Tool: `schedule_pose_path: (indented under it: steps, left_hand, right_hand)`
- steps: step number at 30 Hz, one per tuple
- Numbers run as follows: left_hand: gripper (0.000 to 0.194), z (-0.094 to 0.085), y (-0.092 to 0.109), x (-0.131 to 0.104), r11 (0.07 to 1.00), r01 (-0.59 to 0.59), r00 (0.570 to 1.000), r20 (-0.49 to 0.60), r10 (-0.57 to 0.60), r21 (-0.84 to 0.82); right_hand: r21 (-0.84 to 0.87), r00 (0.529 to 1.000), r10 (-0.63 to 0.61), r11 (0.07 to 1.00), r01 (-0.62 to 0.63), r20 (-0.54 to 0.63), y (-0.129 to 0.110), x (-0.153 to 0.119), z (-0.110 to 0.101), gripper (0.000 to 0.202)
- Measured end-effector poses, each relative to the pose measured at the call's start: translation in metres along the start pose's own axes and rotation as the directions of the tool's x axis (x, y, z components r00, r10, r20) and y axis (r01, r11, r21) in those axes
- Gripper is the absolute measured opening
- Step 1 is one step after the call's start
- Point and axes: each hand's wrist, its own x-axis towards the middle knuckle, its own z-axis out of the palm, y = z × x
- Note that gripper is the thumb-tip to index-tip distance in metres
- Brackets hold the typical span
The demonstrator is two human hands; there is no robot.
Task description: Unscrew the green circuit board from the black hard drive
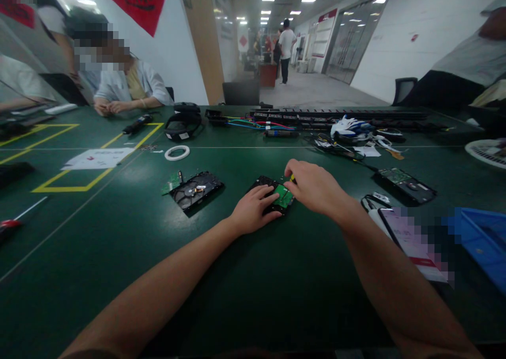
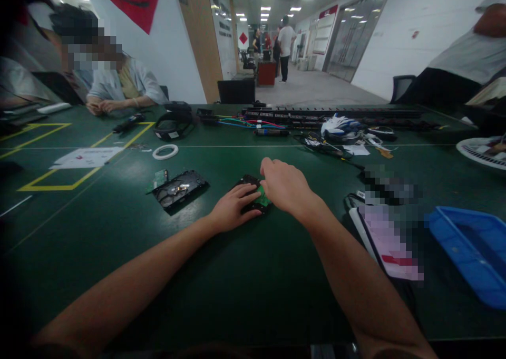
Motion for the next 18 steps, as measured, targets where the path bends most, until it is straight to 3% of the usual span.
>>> schedule_pose_path:
  steps: [11, 18]
  left_hand:
    - [0.060, -0.0032, 0.0021, 0.0002, 1.000, 0.001, 1.000, 0.007, -0.001, 0.026]
    - [0.060, -0.0023, 0.0016, 0.0004, 1.000, 0.007, 1.000, 0.009, -0.007, 0.006]
  right_hand:
    - [0.157, 0.992, -0.126, 0.980, 0.123, 0.008, 0.0041, 0.0015, 0.0018, 0.020]
    - [0.138, 0.995, -0.096, 0.986, 0.094, 0.008, 0.0024, -0.0003, -0.0005, 0.026]
